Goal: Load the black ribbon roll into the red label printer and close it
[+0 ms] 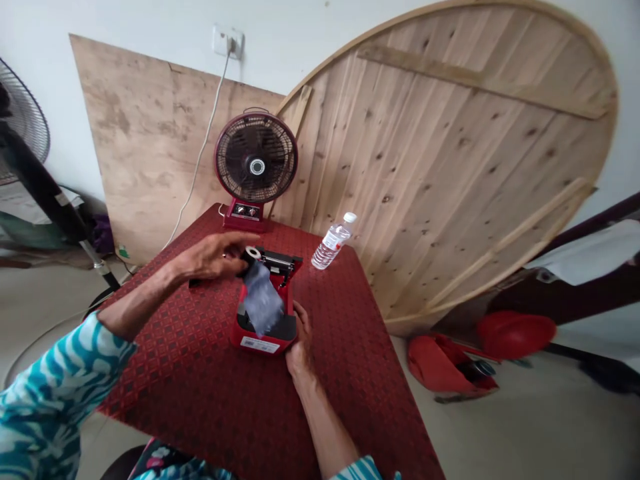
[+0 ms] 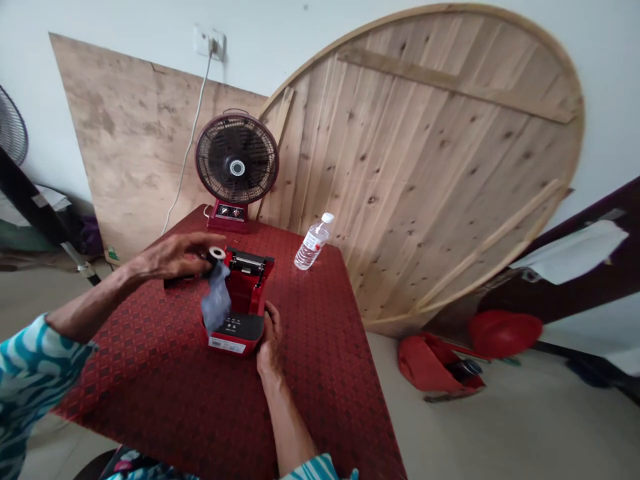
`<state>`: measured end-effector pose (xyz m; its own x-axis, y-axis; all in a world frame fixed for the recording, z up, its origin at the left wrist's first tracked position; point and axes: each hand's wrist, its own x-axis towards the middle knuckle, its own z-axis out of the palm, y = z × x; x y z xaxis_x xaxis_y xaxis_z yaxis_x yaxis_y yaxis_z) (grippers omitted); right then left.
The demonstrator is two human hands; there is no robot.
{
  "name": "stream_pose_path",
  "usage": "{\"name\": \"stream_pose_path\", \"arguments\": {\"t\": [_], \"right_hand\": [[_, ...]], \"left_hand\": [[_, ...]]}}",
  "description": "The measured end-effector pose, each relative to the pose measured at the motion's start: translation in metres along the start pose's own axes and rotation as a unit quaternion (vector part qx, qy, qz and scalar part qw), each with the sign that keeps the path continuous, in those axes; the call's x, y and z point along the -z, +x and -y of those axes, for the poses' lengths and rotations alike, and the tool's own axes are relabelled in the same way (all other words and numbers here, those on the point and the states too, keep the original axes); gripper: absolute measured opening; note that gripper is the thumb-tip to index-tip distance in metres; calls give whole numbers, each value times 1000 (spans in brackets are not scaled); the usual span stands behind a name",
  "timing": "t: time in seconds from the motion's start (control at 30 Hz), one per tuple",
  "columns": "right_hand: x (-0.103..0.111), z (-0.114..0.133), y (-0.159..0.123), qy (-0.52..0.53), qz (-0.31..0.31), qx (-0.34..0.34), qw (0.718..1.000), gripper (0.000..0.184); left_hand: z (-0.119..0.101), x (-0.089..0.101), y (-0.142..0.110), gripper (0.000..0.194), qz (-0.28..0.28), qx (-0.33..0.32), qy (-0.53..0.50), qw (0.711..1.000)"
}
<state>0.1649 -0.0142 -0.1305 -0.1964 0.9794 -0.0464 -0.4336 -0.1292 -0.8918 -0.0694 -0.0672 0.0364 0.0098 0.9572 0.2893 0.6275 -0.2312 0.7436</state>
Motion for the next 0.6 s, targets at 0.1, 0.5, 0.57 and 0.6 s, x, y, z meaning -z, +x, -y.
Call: {"name": "stream_pose_path", "arguments": {"t": [0.1, 0.5, 0.57, 0.6], "right_hand": [[-1, 0, 0, -3, -11, -1, 1000, 39], [3, -1, 3, -35, 8, 17, 999, 39], [3, 1, 2, -43, 11, 20, 999, 39], [2, 1, 2, -44, 12, 20, 999, 39]], "left_hand": [[23, 28, 7, 45, -74, 30, -8, 997], [103, -30, 75, 23, -52, 142, 147, 977], [110, -39, 75, 21, -44, 156, 155, 974], [113, -42, 74, 20, -43, 160, 155, 974]]}}
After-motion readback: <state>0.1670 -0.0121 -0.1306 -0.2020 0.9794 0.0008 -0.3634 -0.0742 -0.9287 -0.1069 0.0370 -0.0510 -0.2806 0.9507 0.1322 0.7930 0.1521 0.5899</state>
